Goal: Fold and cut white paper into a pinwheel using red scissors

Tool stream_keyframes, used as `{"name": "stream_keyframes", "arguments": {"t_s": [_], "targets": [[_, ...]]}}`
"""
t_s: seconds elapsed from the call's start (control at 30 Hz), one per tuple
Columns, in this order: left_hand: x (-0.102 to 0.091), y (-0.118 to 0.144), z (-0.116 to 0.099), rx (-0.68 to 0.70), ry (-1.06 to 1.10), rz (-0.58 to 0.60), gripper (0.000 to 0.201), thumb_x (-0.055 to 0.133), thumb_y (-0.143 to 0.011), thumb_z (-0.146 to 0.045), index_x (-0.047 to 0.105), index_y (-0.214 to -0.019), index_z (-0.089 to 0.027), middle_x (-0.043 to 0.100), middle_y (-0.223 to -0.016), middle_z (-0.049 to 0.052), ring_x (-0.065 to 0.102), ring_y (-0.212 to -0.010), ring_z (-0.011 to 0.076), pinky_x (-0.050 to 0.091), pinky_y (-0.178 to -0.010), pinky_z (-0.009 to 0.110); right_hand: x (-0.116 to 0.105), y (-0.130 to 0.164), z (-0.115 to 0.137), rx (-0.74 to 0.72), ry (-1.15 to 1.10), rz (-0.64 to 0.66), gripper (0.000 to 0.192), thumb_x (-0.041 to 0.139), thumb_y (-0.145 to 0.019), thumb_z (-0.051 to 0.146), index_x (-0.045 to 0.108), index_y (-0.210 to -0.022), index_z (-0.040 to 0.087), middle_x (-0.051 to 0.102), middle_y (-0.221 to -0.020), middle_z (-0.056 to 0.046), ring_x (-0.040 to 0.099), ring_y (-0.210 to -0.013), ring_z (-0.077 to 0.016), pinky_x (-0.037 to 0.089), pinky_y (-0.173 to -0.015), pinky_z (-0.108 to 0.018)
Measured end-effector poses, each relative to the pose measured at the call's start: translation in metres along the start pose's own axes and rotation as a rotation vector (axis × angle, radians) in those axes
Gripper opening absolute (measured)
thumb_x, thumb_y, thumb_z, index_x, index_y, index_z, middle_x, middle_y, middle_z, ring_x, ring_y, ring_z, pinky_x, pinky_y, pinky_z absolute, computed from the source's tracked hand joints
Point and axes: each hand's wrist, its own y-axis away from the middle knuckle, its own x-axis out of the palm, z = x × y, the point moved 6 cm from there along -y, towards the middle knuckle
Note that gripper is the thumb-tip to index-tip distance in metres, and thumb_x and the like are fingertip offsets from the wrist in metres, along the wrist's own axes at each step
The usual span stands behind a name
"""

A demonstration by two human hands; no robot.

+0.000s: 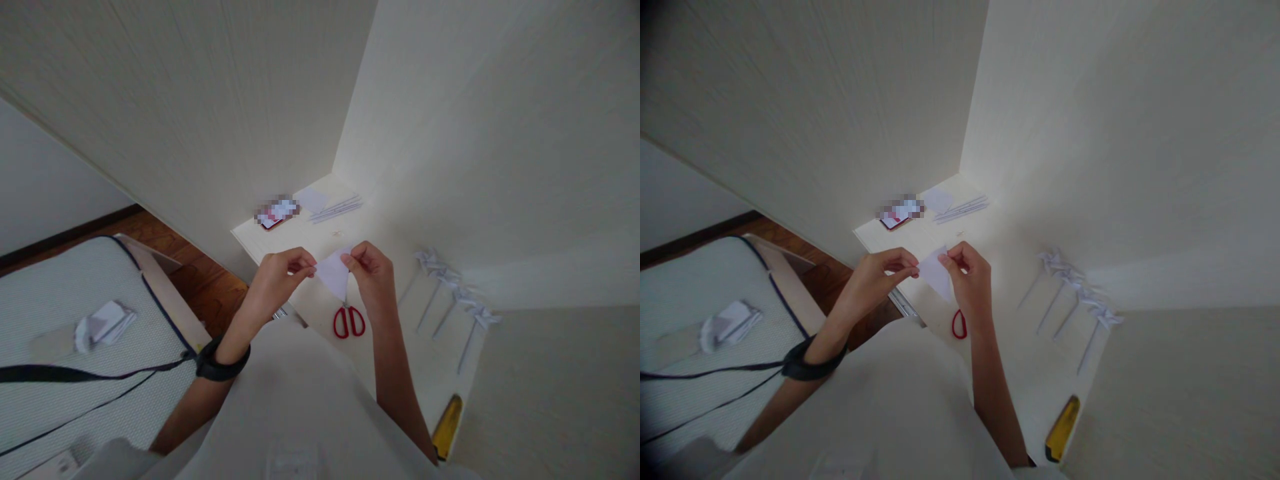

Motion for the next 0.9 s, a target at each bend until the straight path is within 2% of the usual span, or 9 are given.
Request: {"name": "stream_keyframes", "arguments": {"t_s": [0.2,0.33,0.5,0.63,0.9], "targets": [[0.0,-0.001,-0.004,0.017,-0.032,-0.003,0.009,0.073,-0.076,-0.027,0.07,-0.075,-0.019,0.076,-0.079,0.003,0.07,-0.076,0.0191,0.054,-0.076,0.029,0.008,0.003,0.0,0.022,0.044,0.058,0.02,0.067,-0.076,0.026,0.053,-0.062,0.021,0.052,-0.06,0.007,0.05,-0.058,-0.0106,0.04,-0.06,-0.024],[0.004,-0.001,-0.004,0.036,-0.041,0.026,0.013,0.071,-0.077,-0.028,0.067,-0.069,-0.019,0.073,-0.073,0.001,0.067,-0.071,0.0176,0.053,-0.071,0.027,0.011,0.003,-0.004,0.049,0.074,0.109,0.017,0.068,-0.074,0.026,0.056,-0.062,0.021,0.056,-0.06,0.006,0.054,-0.059,-0.0116,0.042,-0.06,-0.024],[0.011,-0.001,-0.002,0.037,-0.068,0.068,0.015,0.07,-0.077,-0.027,0.066,-0.066,-0.019,0.072,-0.069,0.001,0.065,-0.067,0.0171,0.051,-0.069,0.027,0.003,0.005,-0.007,0.06,0.097,0.055,0.008,0.067,-0.076,0.028,0.063,-0.072,0.022,0.065,-0.07,0.002,0.06,-0.066,-0.0138,0.048,-0.066,-0.027],[0.015,-0.001,-0.001,0.029,-0.09,0.1,0.013,0.071,-0.076,-0.026,0.068,-0.065,-0.019,0.073,-0.068,0.001,0.066,-0.067,0.0175,0.049,-0.068,0.027,-0.002,0.006,-0.005,0.049,0.108,0.016,0.008,0.065,-0.078,0.027,0.064,-0.072,0.022,0.066,-0.07,0.002,0.062,-0.068,-0.0143,0.05,-0.07,-0.028],[0.015,-0.001,0.004,-0.004,-0.118,0.089,0.012,0.071,-0.075,-0.026,0.068,-0.065,-0.019,0.074,-0.068,0.002,0.067,-0.065,0.0176,0.048,-0.065,0.026,0.001,0.005,-0.001,0.033,0.112,0.014,0.005,0.067,-0.077,0.023,0.066,-0.072,0.022,0.07,-0.074,0.001,0.064,-0.072,-0.0146,0.051,-0.069,-0.027]]}}
